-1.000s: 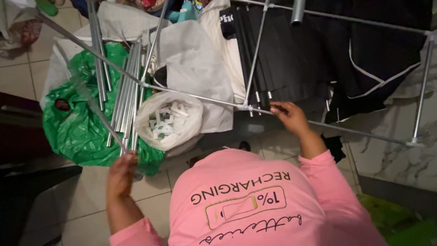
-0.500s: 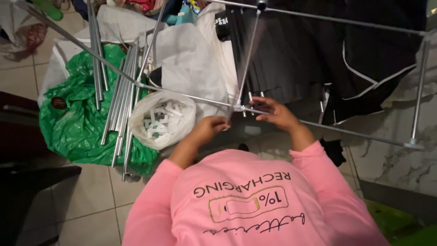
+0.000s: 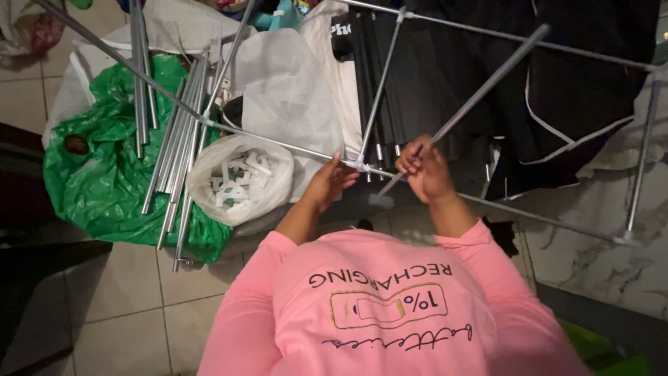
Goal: The person assembles a metal rack by inserting rods into plastic joints and connecting the frame pieces together by hand.
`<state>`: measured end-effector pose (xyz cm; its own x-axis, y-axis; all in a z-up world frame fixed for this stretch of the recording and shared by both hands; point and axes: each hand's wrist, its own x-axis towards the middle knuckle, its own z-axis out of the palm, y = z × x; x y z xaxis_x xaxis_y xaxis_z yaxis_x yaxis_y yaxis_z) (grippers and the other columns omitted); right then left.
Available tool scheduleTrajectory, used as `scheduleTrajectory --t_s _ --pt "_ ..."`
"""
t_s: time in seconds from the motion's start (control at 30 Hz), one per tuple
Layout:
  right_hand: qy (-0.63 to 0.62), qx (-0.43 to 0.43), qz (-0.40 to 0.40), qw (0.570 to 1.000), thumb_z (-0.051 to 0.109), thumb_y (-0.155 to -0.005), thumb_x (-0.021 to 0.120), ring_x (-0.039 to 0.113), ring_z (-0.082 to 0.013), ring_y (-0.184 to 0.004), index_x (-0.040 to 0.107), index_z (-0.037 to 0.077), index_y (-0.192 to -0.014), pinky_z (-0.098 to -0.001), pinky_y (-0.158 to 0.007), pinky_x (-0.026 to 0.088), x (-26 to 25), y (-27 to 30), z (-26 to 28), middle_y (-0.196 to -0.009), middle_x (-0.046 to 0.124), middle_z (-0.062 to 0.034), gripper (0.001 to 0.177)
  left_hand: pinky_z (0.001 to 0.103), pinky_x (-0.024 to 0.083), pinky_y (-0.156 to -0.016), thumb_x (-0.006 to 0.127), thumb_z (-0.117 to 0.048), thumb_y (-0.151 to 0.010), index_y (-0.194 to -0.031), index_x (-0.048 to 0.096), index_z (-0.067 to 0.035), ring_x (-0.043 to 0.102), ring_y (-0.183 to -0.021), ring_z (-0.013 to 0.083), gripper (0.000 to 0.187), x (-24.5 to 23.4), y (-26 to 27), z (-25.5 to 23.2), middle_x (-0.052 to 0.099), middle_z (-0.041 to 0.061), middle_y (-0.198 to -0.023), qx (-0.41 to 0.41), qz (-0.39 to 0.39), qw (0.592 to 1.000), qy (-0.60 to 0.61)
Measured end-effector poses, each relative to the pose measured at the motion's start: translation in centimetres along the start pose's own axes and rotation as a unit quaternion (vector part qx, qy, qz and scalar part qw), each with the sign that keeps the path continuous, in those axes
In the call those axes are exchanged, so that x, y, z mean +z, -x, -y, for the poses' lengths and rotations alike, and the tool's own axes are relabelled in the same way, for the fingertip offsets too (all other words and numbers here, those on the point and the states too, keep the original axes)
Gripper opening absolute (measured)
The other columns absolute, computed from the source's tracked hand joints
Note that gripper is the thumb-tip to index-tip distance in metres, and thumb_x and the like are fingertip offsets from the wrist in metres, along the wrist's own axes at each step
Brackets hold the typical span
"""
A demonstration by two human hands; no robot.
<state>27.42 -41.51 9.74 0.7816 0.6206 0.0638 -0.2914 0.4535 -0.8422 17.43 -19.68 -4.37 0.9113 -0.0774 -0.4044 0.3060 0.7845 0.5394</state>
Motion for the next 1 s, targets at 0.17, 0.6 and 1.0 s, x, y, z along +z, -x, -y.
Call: scheduleTrajectory --t_s 0.17,0.6,1.0 --pt "0.008 -0.054 0.091 0.994 0.04 -0.109 0.059 0.03 -0.014 -0.059 0.04 0.012 -0.072 -0.0313 -0.063 0.03 3.3 -3.2 0.8 -0.064 0.036 -0.0002 0.05 0.048 0.055 -0.098 0.06 -0.034 -0.108 -0.123 0.056 -0.001 0.068 -0.102 0.0275 0.037 1.4 -3.2 2.9 0.064 0.016 -0.109 0.04 -0.003 0.999 0.026" --pt "0.167 0.013 0.1 0.981 0.035 -0.11 0.051 0.035 -0.0145 -0.051 0.038 0.008 -0.065 -0.0316 -0.052 0.033 6.0 -5.9 -1.9 -0.056 0.037 -0.0038 0.054 0.042 0.058 -0.094 0.055 -0.035 -0.106 -0.123 0.057 -0.001 0.072 -0.105 0.0259 0.038 5.2 -1.8 3.1 0.072 0.015 -0.111 0.087 0.005 0.985 0.148" --pt "0.237 0.053 0.087 0.966 0.034 -0.111 0.048 0.041 -0.0127 -0.051 0.042 0.008 -0.066 -0.0308 -0.049 0.035 6.6 -5.3 -1.8 -0.058 0.044 -0.0042 0.052 0.038 0.061 -0.086 0.05 -0.036 -0.105 -0.121 0.058 0.0 0.073 -0.095 0.0251 0.039 5.9 -2.0 3.5 0.072 0.015 -0.103 0.083 -0.075 0.988 0.108"
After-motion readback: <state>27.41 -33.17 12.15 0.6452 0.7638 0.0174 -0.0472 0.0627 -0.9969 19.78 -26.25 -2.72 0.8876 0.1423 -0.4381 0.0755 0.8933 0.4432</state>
